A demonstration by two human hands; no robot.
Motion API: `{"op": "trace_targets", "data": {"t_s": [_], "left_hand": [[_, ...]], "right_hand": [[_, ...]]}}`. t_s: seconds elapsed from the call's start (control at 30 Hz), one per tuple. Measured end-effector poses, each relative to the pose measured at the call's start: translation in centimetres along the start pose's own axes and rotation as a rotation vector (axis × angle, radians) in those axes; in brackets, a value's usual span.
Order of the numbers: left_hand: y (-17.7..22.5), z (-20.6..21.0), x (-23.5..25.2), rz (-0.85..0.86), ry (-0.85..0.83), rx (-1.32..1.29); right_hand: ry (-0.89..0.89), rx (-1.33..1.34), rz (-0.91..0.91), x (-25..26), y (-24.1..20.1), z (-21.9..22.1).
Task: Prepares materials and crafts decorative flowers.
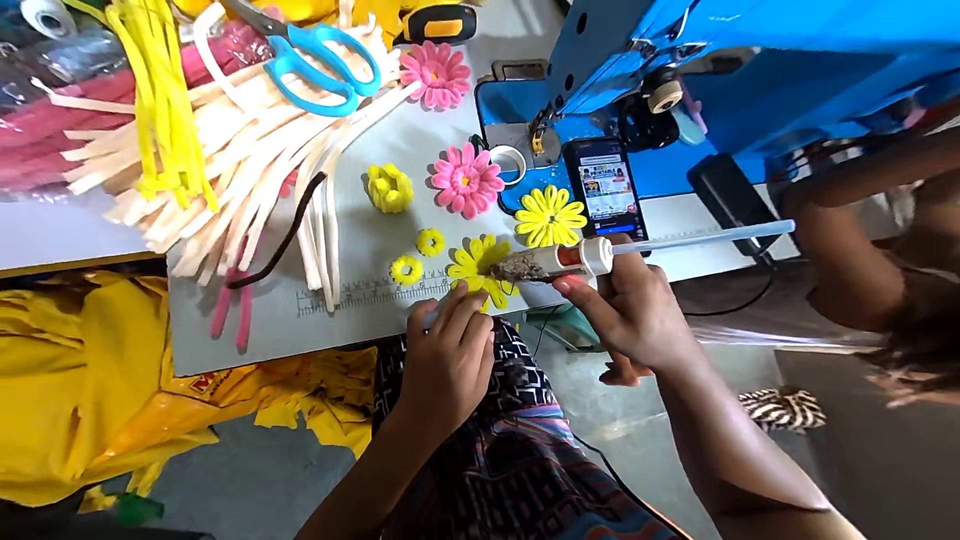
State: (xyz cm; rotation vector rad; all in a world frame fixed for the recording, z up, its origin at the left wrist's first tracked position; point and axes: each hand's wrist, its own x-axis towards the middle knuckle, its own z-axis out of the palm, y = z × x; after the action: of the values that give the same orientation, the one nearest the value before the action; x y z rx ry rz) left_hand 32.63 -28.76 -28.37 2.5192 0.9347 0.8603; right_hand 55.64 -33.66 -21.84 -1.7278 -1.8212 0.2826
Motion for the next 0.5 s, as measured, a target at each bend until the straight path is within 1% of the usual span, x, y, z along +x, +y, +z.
{"op": "trace_targets", "data": {"t_s": [0.2, 0.33, 0.5], "left_hand": [[0.01, -0.05, 0.05, -0.010, -0.008, 0.000], [0.05, -0.05, 0.02, -0.016, -0.013, 0.002], [0.11, -0.17, 0.05, -0.016, -0.020, 0.005]], "right_hand": [[0.011, -0.004, -0.022, 0.38, 0.20, 0.06], [0.018, -0.023, 0.008, 0.26, 0.42, -0.24], [0.024, -0.018, 0.000, -0.08, 0.67, -0.58]]}}
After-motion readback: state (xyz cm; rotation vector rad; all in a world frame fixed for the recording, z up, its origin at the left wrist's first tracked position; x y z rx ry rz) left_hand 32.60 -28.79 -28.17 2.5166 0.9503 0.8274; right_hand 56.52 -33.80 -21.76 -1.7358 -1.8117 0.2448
